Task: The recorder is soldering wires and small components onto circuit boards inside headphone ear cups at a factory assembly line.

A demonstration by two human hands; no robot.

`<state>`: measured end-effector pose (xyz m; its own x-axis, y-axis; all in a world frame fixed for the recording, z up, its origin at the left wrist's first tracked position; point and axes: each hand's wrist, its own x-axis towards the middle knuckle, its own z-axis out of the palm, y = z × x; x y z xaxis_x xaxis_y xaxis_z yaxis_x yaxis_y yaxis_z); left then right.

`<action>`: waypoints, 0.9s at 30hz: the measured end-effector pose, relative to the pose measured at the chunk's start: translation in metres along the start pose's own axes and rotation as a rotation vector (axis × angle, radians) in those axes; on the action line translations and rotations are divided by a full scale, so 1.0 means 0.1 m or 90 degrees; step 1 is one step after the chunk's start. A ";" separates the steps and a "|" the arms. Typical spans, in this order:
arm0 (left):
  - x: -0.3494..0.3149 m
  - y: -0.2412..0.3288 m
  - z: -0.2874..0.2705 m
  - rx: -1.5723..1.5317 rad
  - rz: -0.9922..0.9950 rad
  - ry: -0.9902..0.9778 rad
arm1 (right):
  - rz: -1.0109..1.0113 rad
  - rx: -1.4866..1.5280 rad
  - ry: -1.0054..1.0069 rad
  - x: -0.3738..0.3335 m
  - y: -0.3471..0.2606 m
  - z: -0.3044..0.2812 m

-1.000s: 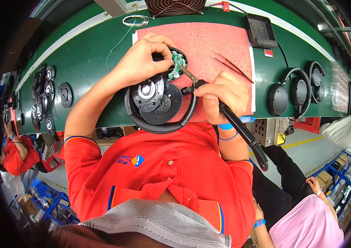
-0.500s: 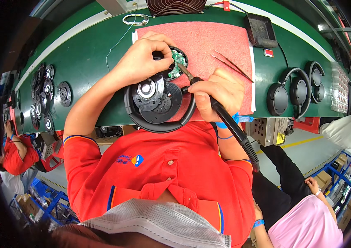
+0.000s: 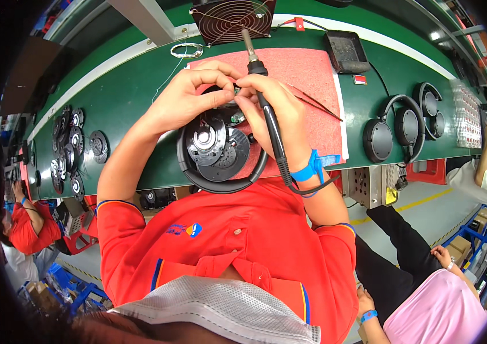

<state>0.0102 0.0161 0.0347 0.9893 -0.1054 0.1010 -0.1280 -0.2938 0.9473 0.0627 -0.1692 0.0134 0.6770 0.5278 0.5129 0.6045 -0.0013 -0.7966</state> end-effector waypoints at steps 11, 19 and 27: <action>-0.05 -0.01 0.17 0.009 0.074 0.165 | 0.099 0.101 0.028 -0.07 -0.11 0.07; -0.02 -0.14 0.16 0.173 -0.023 0.114 | -0.074 -0.082 0.041 -0.17 0.06 -0.20; -0.02 -0.24 0.18 0.231 -0.006 0.112 | -0.264 -0.072 0.083 -0.06 -0.03 -0.35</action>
<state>0.0102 0.0062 0.0062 0.9833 0.0539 0.1739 -0.1048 -0.6137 0.7826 0.0715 -0.2022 0.0239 0.4112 0.3913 0.8233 0.8729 0.0911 -0.4793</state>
